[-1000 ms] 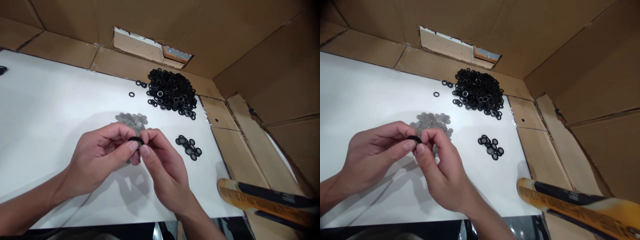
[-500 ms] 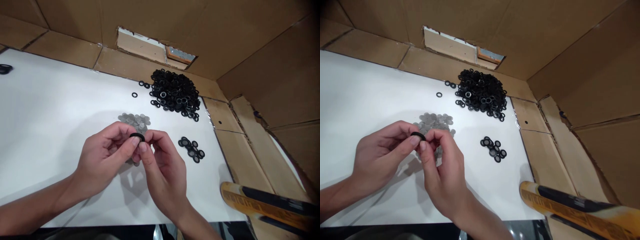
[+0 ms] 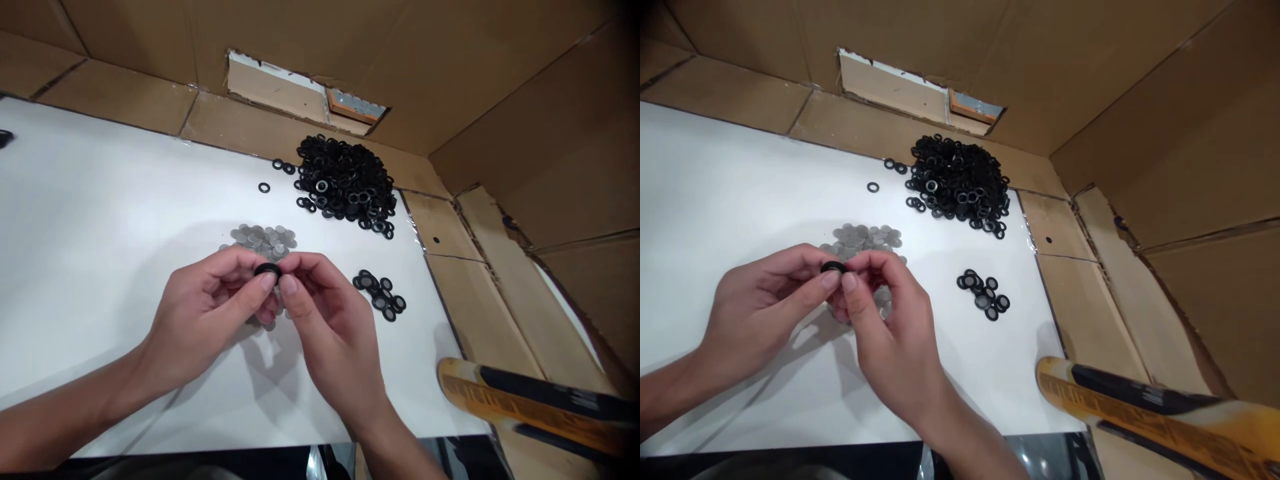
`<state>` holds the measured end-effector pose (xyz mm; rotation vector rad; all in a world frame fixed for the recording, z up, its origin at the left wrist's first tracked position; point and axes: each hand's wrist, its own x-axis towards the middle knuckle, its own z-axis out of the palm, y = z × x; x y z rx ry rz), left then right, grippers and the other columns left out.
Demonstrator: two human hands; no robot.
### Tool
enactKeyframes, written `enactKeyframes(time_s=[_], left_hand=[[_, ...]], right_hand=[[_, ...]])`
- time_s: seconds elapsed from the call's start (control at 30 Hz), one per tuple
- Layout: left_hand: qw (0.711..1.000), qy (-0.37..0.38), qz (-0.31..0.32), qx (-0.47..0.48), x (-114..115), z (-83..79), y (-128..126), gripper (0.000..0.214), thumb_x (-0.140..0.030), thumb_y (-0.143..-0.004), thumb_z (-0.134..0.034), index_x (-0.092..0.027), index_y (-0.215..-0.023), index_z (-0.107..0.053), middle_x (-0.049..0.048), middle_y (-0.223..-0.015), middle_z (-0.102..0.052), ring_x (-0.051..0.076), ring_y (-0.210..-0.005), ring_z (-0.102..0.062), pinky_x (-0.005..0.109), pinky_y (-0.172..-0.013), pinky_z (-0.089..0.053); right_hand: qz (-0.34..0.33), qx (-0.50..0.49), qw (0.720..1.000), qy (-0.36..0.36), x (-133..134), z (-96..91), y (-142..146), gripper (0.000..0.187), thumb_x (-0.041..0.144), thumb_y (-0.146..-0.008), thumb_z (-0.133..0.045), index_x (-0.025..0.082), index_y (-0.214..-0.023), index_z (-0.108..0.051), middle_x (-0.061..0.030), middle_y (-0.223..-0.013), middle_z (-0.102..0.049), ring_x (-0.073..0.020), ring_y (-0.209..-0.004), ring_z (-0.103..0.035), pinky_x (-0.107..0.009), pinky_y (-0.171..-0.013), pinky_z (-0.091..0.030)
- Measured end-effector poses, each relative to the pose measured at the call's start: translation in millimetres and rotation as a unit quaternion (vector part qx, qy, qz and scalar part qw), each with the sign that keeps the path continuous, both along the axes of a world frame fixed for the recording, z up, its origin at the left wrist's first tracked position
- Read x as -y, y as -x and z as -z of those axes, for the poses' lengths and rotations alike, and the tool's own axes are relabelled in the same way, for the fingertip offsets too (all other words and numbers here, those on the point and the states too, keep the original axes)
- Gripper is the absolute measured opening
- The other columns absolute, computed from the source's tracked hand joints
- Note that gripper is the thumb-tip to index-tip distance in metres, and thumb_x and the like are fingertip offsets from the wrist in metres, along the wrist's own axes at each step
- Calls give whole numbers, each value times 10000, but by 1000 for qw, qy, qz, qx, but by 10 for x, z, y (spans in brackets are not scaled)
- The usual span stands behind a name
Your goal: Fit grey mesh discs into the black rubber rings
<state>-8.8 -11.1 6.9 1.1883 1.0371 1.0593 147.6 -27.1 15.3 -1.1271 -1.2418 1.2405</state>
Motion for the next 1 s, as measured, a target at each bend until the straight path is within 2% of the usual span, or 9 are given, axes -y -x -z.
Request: enactKeyframes(time_s=[0.17, 0.4, 0.57, 0.73, 0.87, 1.0], left_hand=[[1000, 13, 12, 3, -22, 8, -13, 68, -244, -1006, -686, -237, -946, -717, -65, -690, -757, 87, -639, -736, 139, -643, -613], [998, -1, 58, 17, -23, 12, 23, 114, -203, -1028, -639, -238, -943, -706, -56, -714, -747, 93, -662, -735, 152, -668, -617], [998, -20, 59, 15, 7, 11, 27, 138, -175, -1033, -621, -252, -959, -708, -71, -705, -741, 78, -688, -737, 122, -675, -599], [999, -27, 40, 23, 42, 10, 20, 180, -117, -1013, -625, -257, -932, -703, -91, -677, -733, 54, -654, -725, 90, -654, -577], [999, -27, 12, 14, 22, 3, 8, 158, -149, -1004, -652, -244, -882, -683, -81, -663, -730, 67, -625, -719, 110, -640, -584], [1000, -23, 11, 18, -7, 8, 0, 113, -203, -1019, -655, -249, -916, -666, -77, -682, -734, 75, -623, -720, 120, -633, -586]], right_hand=[[23, 10, 1000, -5, 10, 23, -15, 67, 249, -1004, -697, 213, -968, -654, 32, -781, -657, -113, -708, -635, -253, -674, -543], [-67, -6, 997, 33, 0, -5, -43, 185, 365, -1075, -569, 211, -973, -567, 28, -753, -571, -139, -727, -551, -292, -690, -480], [-84, -5, 996, 42, 40, -31, -19, 223, 403, -1092, -506, 229, -953, -504, 28, -773, -494, -145, -723, -495, -296, -684, -471], [-62, 14, 998, 21, 71, -2, 13, 207, 408, -1106, -472, 232, -1005, -508, 32, -760, -479, -143, -697, -453, -289, -627, -420], [-43, 15, 999, 0, 59, 39, 21, 155, 370, -1077, -560, 225, -1025, -554, 13, -809, -554, -150, -741, -532, -312, -690, -472], [-16, 7, 1000, 3, 54, 60, 24, 127, 343, -1041, -629, 222, -1027, -595, -15, -869, -616, -167, -795, -583, -327, -726, -513]])
